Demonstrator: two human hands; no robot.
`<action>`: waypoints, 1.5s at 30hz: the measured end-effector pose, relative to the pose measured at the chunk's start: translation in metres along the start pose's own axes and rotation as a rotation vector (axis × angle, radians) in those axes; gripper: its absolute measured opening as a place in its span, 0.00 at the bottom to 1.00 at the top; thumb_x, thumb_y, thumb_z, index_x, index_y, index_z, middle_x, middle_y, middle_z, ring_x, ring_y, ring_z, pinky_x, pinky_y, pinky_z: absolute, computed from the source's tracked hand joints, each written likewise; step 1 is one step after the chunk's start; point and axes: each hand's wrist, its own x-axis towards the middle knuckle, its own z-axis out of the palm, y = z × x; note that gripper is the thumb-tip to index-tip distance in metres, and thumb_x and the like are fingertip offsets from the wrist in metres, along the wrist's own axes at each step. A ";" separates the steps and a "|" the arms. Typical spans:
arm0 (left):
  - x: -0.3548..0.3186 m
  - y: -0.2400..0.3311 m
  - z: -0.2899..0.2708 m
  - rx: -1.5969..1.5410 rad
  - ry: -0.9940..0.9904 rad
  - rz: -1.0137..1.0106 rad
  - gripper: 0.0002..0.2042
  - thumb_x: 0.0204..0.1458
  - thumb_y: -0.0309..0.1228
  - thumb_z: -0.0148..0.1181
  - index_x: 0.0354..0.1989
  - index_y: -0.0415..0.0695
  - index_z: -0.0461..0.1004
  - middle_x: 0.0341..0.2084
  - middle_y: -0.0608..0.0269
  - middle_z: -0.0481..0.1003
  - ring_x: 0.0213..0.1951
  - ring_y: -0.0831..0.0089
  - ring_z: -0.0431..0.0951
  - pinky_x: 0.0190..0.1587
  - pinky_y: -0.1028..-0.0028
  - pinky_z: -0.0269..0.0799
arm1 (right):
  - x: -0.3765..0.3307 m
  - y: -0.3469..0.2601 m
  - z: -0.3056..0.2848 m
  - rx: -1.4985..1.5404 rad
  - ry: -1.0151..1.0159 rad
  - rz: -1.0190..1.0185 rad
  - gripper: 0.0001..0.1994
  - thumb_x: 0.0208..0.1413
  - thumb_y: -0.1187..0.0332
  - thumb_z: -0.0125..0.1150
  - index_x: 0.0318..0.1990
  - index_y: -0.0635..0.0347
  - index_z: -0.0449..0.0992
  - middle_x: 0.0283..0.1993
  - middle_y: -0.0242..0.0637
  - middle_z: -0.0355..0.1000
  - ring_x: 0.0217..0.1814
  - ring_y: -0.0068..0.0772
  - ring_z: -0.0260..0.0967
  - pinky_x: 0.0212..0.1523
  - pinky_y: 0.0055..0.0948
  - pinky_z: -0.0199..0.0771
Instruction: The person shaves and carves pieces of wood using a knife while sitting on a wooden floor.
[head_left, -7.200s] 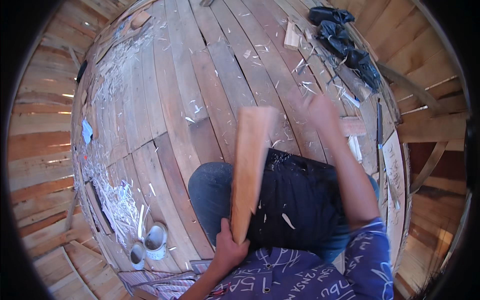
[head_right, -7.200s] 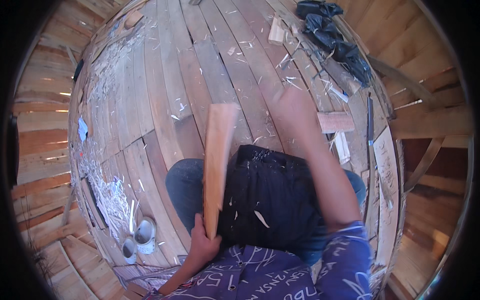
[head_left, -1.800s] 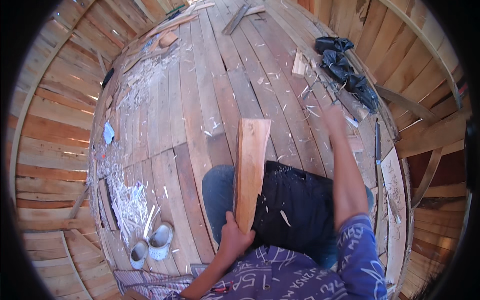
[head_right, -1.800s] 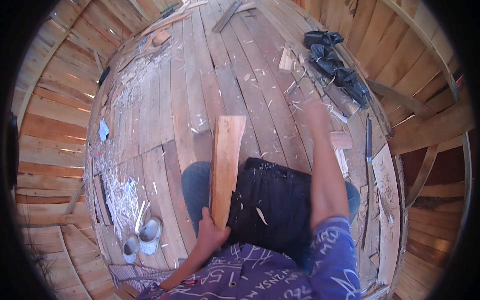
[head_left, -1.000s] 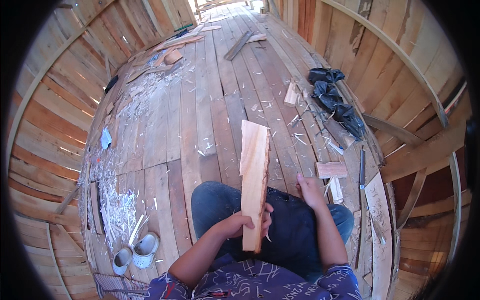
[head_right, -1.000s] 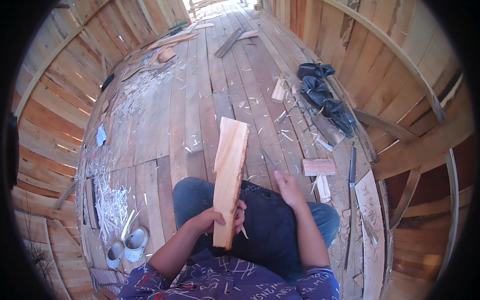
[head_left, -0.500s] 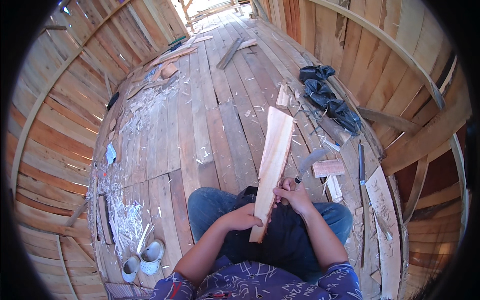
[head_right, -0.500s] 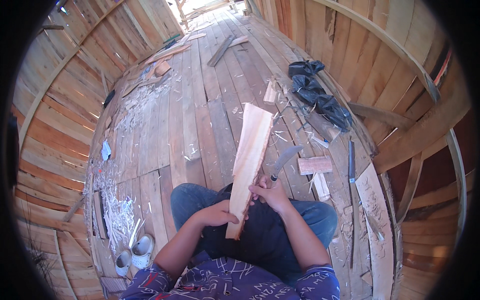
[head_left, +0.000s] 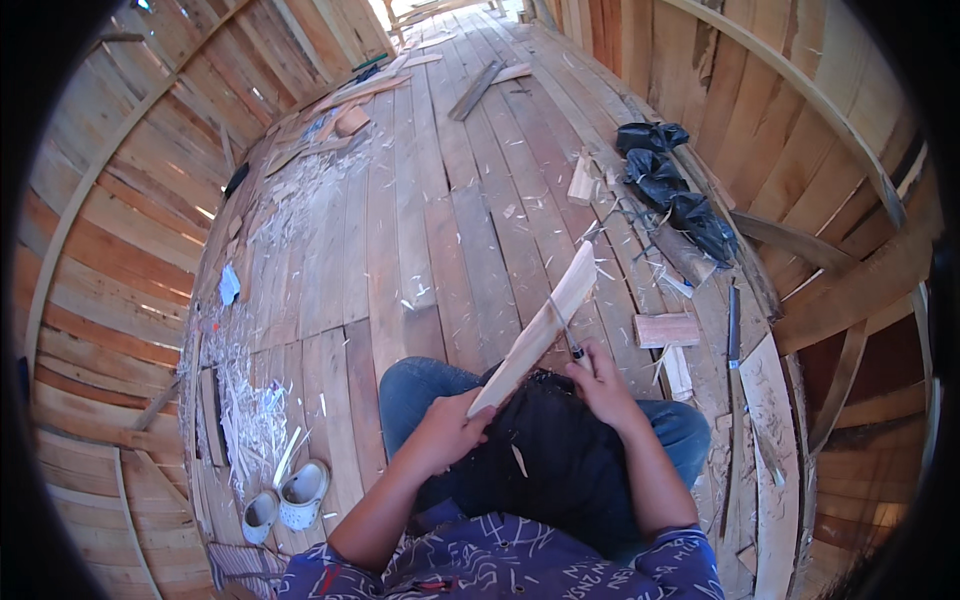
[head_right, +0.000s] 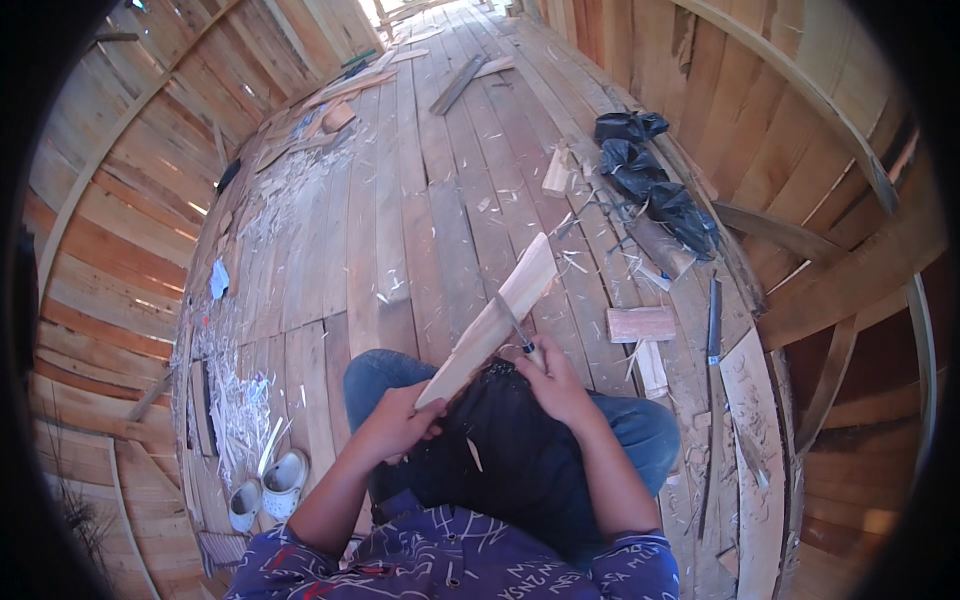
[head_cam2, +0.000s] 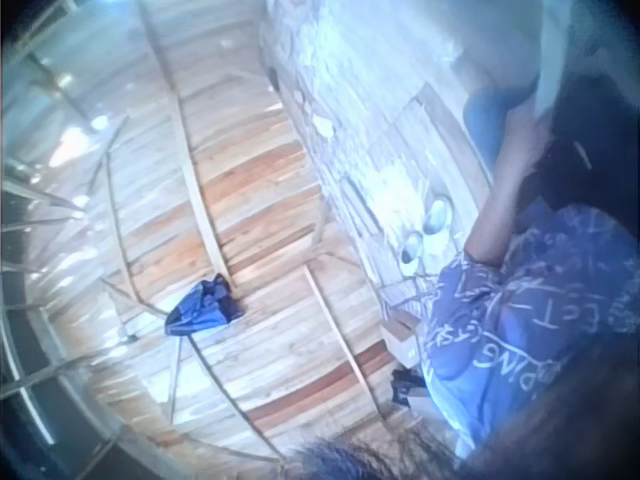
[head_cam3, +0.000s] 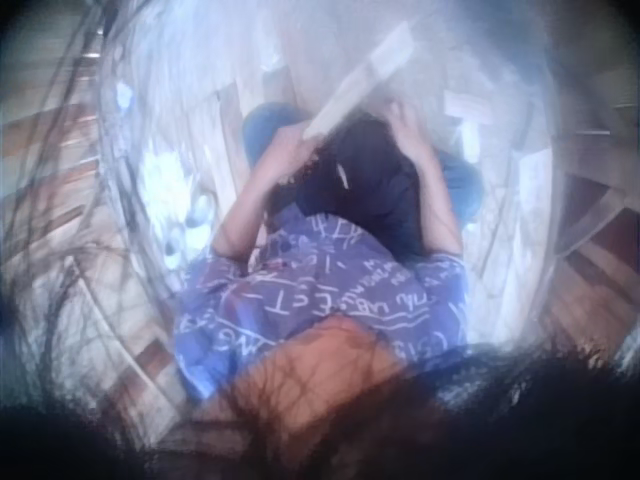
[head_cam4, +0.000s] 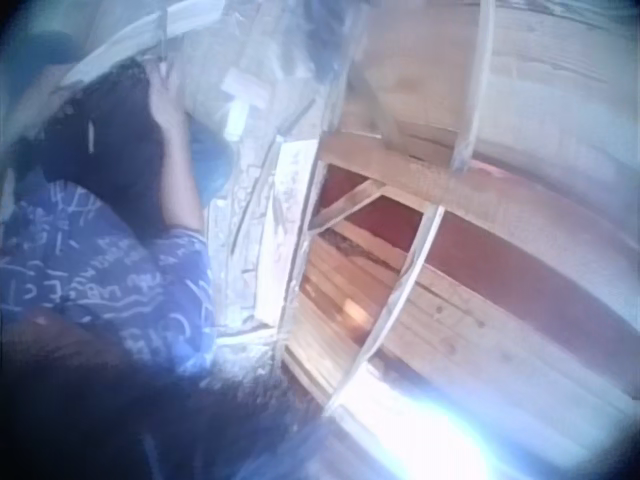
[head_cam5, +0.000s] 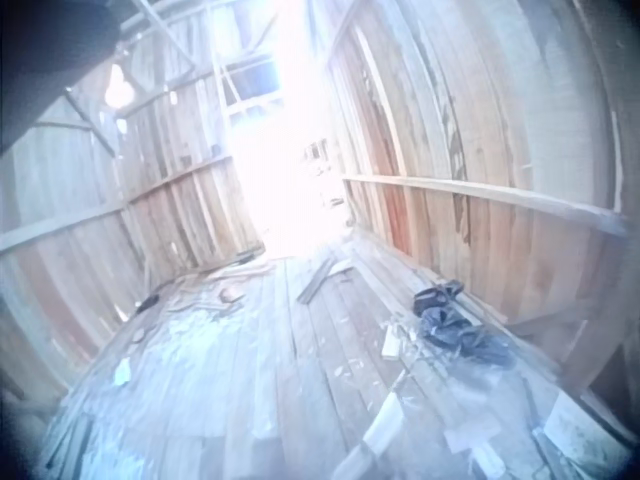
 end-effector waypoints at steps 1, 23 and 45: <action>-0.013 0.005 -0.009 0.035 0.032 -0.073 0.11 0.61 0.32 0.50 0.45 0.38 0.72 0.26 0.58 0.77 0.24 0.73 0.79 0.27 0.74 0.74 | -0.003 -0.004 0.001 0.054 -0.012 0.028 0.10 0.61 0.64 0.56 0.36 0.59 0.65 0.21 0.25 0.62 0.20 0.16 0.60 0.21 0.20 0.60; -0.051 -0.063 -0.051 0.228 0.163 -0.015 0.08 0.56 0.33 0.56 0.36 0.40 0.70 0.21 0.43 0.73 0.27 0.44 0.75 0.30 0.56 0.68 | -0.010 -0.034 0.068 -0.192 -0.059 0.111 0.11 0.63 0.65 0.53 0.35 0.66 0.73 0.17 0.27 0.63 0.20 0.16 0.59 0.21 0.23 0.58; -0.041 -0.075 -0.059 0.285 0.076 0.002 0.12 0.53 0.35 0.61 0.33 0.42 0.66 0.18 0.44 0.71 0.26 0.43 0.74 0.27 0.57 0.67 | -0.017 -0.047 0.041 -0.116 -0.216 0.250 0.14 0.66 0.60 0.48 0.38 0.63 0.71 0.17 0.25 0.62 0.14 0.13 0.56 0.14 0.17 0.53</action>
